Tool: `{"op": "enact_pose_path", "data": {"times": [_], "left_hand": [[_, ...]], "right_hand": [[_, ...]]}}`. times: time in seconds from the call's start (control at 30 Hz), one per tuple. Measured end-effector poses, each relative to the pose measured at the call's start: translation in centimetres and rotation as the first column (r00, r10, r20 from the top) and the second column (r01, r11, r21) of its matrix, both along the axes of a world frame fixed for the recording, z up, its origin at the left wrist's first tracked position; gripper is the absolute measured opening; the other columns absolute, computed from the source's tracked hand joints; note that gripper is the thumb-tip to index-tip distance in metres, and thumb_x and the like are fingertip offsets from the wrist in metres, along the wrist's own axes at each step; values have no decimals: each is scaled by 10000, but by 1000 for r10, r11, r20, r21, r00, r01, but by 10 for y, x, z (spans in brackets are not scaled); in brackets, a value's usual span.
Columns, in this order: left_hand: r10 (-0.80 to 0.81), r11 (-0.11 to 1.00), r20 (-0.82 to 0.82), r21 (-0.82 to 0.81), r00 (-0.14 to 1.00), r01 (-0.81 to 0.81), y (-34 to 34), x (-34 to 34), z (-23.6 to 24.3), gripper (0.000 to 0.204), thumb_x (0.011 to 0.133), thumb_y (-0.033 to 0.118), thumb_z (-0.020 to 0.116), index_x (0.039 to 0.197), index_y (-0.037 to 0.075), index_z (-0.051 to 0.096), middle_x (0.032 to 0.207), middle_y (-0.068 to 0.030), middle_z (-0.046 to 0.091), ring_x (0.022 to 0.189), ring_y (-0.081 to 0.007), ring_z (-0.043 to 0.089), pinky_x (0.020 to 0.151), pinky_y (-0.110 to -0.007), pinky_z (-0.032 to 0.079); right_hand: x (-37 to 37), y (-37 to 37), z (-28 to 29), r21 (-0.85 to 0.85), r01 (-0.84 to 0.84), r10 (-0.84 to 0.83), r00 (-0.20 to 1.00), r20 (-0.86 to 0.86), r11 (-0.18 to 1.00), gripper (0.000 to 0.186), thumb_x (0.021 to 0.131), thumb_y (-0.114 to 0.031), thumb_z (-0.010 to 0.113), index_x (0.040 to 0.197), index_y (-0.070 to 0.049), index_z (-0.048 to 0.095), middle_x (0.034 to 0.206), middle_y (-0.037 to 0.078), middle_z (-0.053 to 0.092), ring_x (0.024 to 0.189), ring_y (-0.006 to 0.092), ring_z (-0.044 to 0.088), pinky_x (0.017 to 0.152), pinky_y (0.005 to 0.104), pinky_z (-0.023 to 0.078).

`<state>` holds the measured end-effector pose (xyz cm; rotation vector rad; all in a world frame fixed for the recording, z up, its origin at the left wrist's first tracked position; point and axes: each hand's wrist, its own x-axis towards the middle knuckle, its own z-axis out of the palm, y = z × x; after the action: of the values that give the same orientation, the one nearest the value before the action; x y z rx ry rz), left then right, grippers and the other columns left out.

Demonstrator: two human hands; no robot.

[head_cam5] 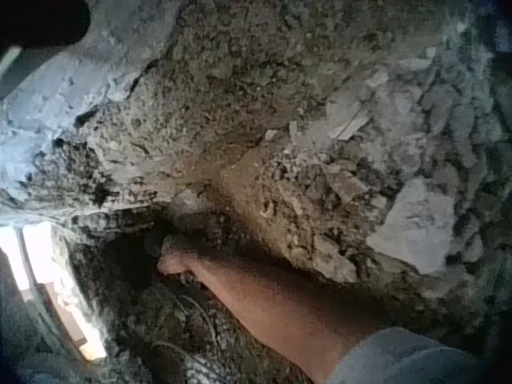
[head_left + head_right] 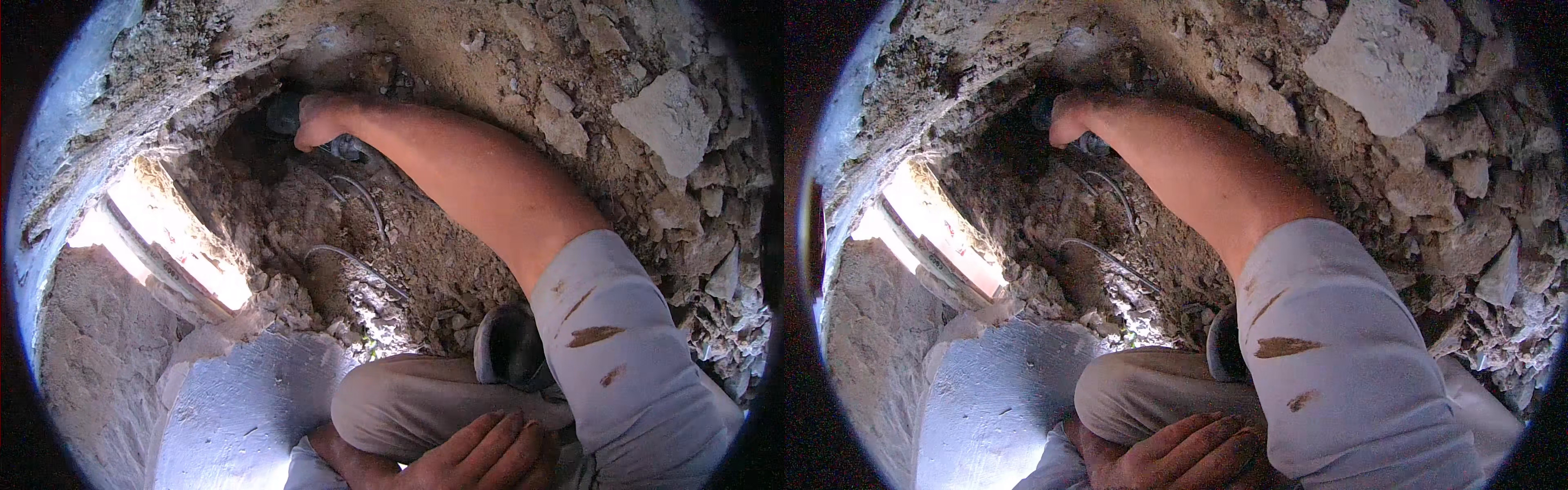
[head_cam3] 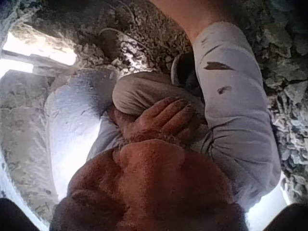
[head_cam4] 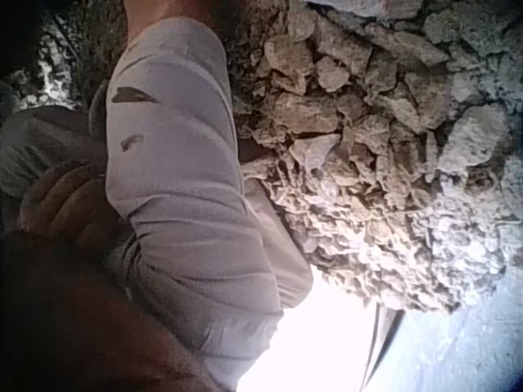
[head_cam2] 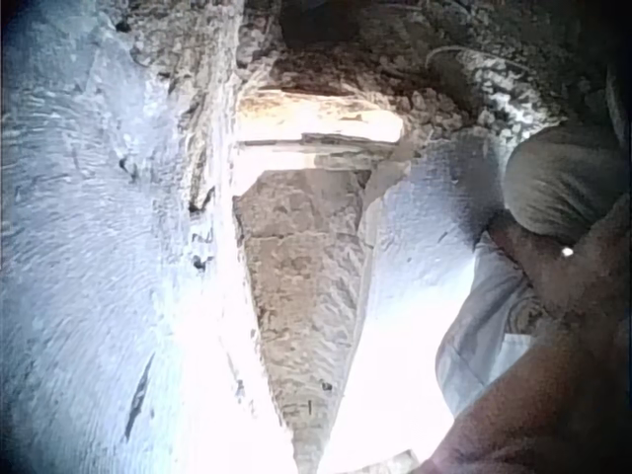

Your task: Using an angle grinder to cut and prepare a concrete wall section for PVC pipe installation.

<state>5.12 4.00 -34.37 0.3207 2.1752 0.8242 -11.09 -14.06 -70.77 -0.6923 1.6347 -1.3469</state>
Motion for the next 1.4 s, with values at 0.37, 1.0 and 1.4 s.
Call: {"op": "enact_pose_path", "data": {"times": [0.37,1.0,1.4], "left_hand": [[-63,998,62,11,996,62,-2,-21,2,403,794,193,657,1164,34,656,1188,-200,643,1113,-364,667,983,-482,563],[-27,1000,37,17,999,26,0,-8,2,442,761,217,662,1166,38,668,1184,-207,647,1111,-364,669,972,-481,565],[27,999,20,-43,999,-27,6,-5,3,430,755,208,662,1145,29,656,1148,-196,645,1081,-355,678,968,-477,573]], "right_hand": [[6,-4,-1,57,2,2,998,-57,998,436,650,-320,779,927,17,774,1003,248,739,905,387,713,801,488,553],[17,-10,-26,67,6,8,981,-195,998,418,719,-332,722,959,5,777,1017,227,739,984,381,708,841,490,549],[1,0,-4,38,-143,148,975,-164,989,445,712,-351,735,943,28,762,1000,239,733,917,379,695,803,502,535]]}}
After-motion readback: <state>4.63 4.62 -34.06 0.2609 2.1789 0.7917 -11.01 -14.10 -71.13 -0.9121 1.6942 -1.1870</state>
